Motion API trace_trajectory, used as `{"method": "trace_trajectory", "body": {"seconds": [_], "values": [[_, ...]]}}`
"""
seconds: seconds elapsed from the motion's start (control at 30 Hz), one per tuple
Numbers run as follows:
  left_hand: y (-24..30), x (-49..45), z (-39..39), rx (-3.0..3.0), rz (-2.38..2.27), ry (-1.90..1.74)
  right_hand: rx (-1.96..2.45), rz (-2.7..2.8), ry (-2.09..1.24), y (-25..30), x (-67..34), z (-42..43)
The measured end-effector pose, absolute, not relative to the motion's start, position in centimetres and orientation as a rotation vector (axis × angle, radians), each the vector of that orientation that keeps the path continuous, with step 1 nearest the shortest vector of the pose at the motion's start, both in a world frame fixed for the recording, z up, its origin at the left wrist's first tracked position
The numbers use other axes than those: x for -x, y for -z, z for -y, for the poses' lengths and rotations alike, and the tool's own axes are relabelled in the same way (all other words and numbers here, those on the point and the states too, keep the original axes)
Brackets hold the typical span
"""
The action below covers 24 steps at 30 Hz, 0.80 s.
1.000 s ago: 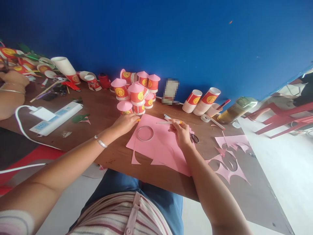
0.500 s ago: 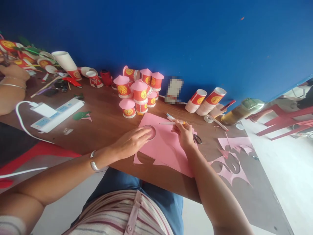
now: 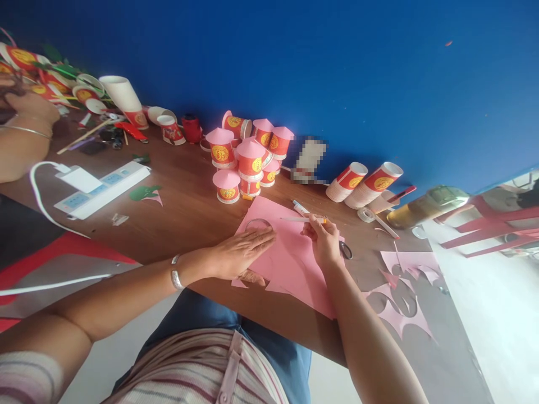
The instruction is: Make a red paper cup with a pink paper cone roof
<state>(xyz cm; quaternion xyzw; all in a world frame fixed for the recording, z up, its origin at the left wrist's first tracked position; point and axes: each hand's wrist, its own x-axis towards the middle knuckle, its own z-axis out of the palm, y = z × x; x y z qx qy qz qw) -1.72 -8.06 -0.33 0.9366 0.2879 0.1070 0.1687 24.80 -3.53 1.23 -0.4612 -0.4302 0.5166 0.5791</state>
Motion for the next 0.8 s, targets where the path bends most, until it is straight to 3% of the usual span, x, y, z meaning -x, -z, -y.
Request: {"method": "trace_trajectory", "body": {"seconds": [0.33, 0.57, 0.8], "values": [[0.6, 1.8, 7.7, -2.534, -0.755, -0.316, 1.087, 1.151, -1.138, -2.7, -23.6, 2.8], [1.4, 1.6, 7.6, -2.579, -0.734, -0.345, 1.068, 1.732, -1.096, -6.7, -17.9, -0.4], [0.9, 1.4, 7.8, -2.614, -0.735, -0.314, 1.061, 2.046, -1.256, -6.7, -13.6, -4.0]]}}
